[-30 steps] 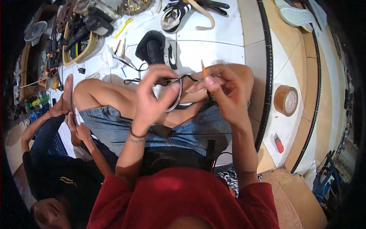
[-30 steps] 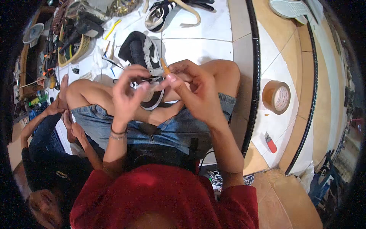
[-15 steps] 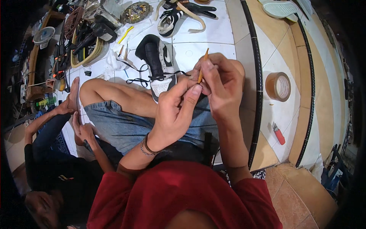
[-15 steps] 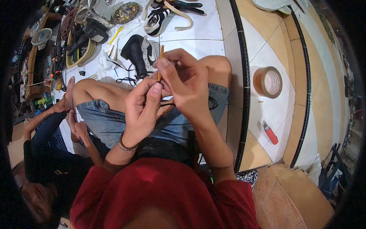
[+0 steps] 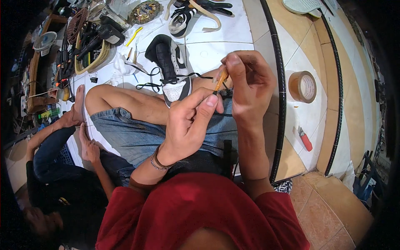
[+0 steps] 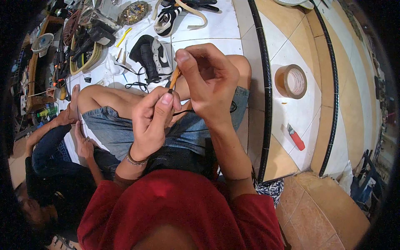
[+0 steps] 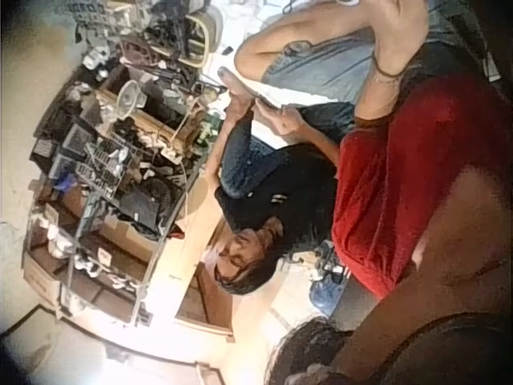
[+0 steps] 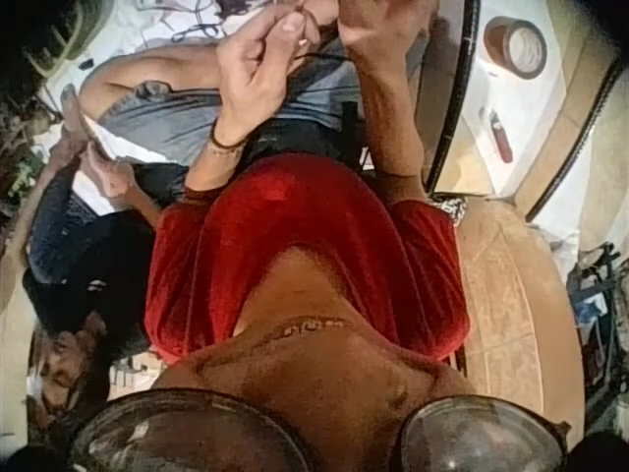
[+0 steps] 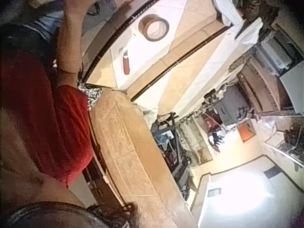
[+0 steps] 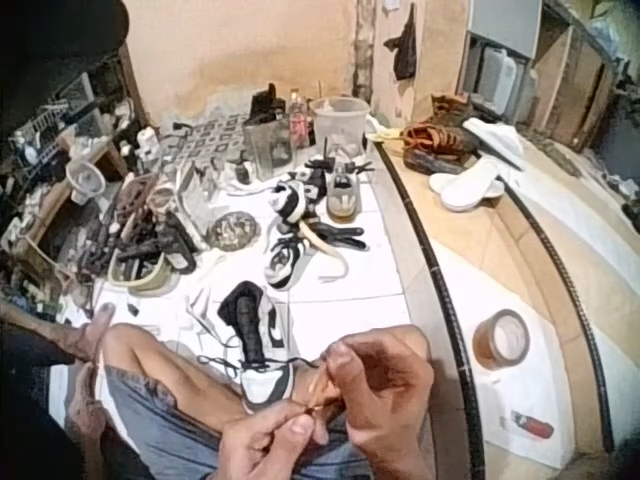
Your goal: Repairing a sneaker by applying adhesive to the sole edge and threading shoelaces.
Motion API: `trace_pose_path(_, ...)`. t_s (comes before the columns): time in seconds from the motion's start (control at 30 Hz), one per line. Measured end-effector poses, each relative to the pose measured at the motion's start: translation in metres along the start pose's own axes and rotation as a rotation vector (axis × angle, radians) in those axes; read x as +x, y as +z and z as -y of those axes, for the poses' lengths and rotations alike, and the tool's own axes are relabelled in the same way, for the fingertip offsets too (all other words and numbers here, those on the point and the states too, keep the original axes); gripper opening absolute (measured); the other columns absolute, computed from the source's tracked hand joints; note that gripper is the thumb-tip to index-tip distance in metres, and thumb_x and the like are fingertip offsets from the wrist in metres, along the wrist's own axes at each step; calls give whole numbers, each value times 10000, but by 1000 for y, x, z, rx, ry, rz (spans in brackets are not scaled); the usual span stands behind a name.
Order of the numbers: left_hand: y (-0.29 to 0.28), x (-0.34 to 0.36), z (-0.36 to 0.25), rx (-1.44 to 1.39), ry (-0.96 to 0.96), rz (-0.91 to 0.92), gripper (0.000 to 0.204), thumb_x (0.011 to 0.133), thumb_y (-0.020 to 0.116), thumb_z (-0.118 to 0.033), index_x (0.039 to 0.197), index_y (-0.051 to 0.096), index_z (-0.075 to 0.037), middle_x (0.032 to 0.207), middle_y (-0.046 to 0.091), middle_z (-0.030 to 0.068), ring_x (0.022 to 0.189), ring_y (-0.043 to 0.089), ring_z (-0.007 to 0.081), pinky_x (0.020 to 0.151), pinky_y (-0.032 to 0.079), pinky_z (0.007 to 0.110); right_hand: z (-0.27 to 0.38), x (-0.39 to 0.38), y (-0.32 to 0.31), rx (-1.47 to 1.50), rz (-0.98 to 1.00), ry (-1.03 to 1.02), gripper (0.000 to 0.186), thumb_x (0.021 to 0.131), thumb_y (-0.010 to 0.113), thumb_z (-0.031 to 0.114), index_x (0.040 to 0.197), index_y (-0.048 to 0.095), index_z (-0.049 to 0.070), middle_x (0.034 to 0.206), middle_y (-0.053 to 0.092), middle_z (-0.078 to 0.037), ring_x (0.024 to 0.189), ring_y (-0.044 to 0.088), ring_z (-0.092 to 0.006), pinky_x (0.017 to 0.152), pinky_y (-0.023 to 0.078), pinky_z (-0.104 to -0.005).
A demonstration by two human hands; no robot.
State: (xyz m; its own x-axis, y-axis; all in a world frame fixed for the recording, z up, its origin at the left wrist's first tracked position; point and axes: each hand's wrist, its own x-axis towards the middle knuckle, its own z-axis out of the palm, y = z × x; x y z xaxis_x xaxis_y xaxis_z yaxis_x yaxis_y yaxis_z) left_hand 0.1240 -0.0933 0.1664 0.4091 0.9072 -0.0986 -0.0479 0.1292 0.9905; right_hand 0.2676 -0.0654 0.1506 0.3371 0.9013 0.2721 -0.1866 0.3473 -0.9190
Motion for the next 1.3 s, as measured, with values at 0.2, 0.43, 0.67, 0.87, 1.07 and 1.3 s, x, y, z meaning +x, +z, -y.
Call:
trace_pose_path(0.2,-5,4,7,-115,19,4,309,1074,428,-219,900,540,11,560,347,-82,455,255,2,438,191,211,-7,6,7,-6,3,29,136,937,681,90,908,640,-37,776,647,-11,711,576,-42,628,446,-193)
trace_pose_path(0.43,-13,1,6,-608,-183,87,338,1081,397,-244,891,523,5,542,305,-70,440,243,24,421,200,229,0,10,9,-68,31,210,161,952,663,108,896,644,-41,722,635,-18,648,589,-59,596,462,-199)
trace_pose_path(0.67,-18,-7,-5,-728,-130,180,366,1086,353,-258,893,510,11,538,274,-56,433,227,48,419,212,238,13,-8,-5,161,96,251,306,1017,548,221,989,629,-73,823,637,-100,674,602,-140,610,493,-272)
trace_pose_path(0.87,-19,-9,-11,-715,-122,198,362,1085,357,-253,898,520,12,538,288,-50,440,245,48,428,226,235,31,-15,0,178,145,223,161,830,738,-40,977,690,-85,865,708,-95,791,665,-108,710,526,-214)
trace_pose_path(1.07,-19,-9,-13,-677,-111,202,372,1086,352,-255,909,535,16,545,317,-42,446,263,48,435,238,235,34,-12,9,126,175,136,192,823,730,-46,995,677,-113,873,706,-100,766,663,-117,695,535,-224)
trace_pose_path(1.3,-36,2,-19,85,308,-37,268,993,563,-91,1225,497,25,954,557,57,793,556,115,722,477,241,40,2,25,18,213,148,199,786,732,-43,967,665,-91,859,691,-71,790,633,-96,744,514,-229)
